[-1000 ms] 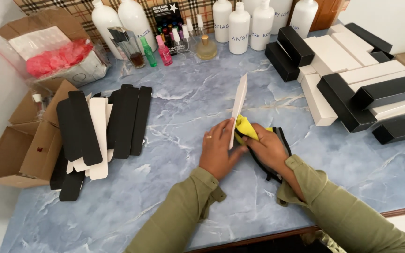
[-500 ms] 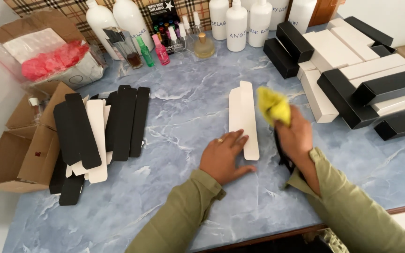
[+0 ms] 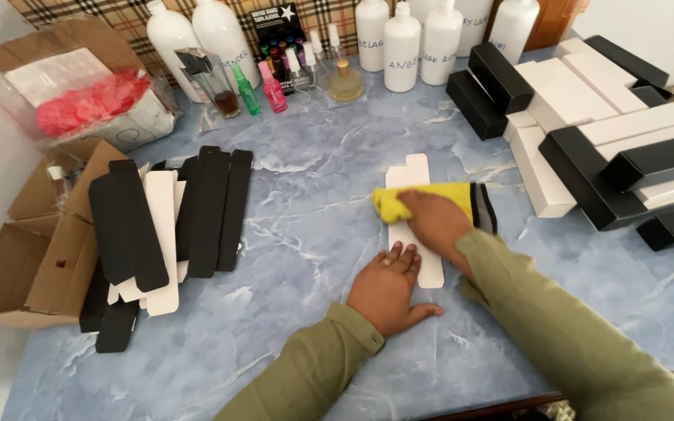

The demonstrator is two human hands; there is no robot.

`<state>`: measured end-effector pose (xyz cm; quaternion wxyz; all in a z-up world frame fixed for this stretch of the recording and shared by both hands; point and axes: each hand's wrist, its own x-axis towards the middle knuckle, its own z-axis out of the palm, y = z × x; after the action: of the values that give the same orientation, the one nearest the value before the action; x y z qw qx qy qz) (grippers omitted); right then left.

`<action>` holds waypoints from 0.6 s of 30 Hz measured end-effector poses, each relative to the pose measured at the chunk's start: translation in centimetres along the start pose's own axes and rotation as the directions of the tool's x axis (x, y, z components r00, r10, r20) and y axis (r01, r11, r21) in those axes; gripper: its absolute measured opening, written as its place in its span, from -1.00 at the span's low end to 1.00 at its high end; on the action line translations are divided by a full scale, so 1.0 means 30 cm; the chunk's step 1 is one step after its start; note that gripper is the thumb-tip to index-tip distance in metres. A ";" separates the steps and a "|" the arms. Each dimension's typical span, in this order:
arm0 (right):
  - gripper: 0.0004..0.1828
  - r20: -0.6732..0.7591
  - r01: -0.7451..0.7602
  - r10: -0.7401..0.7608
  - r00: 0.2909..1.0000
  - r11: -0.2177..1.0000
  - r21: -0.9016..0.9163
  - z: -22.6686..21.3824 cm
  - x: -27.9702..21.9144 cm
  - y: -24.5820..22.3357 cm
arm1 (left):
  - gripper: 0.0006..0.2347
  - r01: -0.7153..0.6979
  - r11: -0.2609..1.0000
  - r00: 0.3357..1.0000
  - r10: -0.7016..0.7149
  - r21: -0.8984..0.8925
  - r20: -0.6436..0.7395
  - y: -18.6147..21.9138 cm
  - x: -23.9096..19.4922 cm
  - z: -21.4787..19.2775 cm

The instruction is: Folding, cleaning, and inspecting cardboard perfume boxes on a counter.

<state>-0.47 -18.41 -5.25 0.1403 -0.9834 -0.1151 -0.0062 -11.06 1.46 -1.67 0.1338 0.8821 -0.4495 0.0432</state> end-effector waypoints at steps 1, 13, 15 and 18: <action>-0.45 0.000 0.004 -0.004 1.000 1.000 0.001 -0.016 0.043 0.007 | -0.22 0.003 1.000 1.000 -0.003 0.002 -0.001 -0.001 -0.002 -0.002; -0.56 -0.119 -0.085 0.089 0.989 0.995 0.044 -0.026 0.184 0.018 | -0.32 0.080 0.996 0.997 -0.080 -0.027 0.019 -0.006 -0.001 -0.008; -0.51 -0.113 -0.074 0.078 0.991 0.997 0.038 -0.027 0.144 0.001 | -0.37 0.105 0.994 0.994 -0.105 -0.013 0.007 -0.011 0.000 -0.003; -0.39 -0.051 -0.047 0.047 0.998 0.999 0.002 0.011 0.034 -0.002 | -0.44 0.104 0.994 0.994 -0.104 0.011 -0.041 -0.013 0.006 -0.003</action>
<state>0.52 -18.04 -5.52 0.1438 -0.9853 -0.0884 -0.0277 -10.62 1.56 -1.61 0.1391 0.9042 -0.3999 0.0569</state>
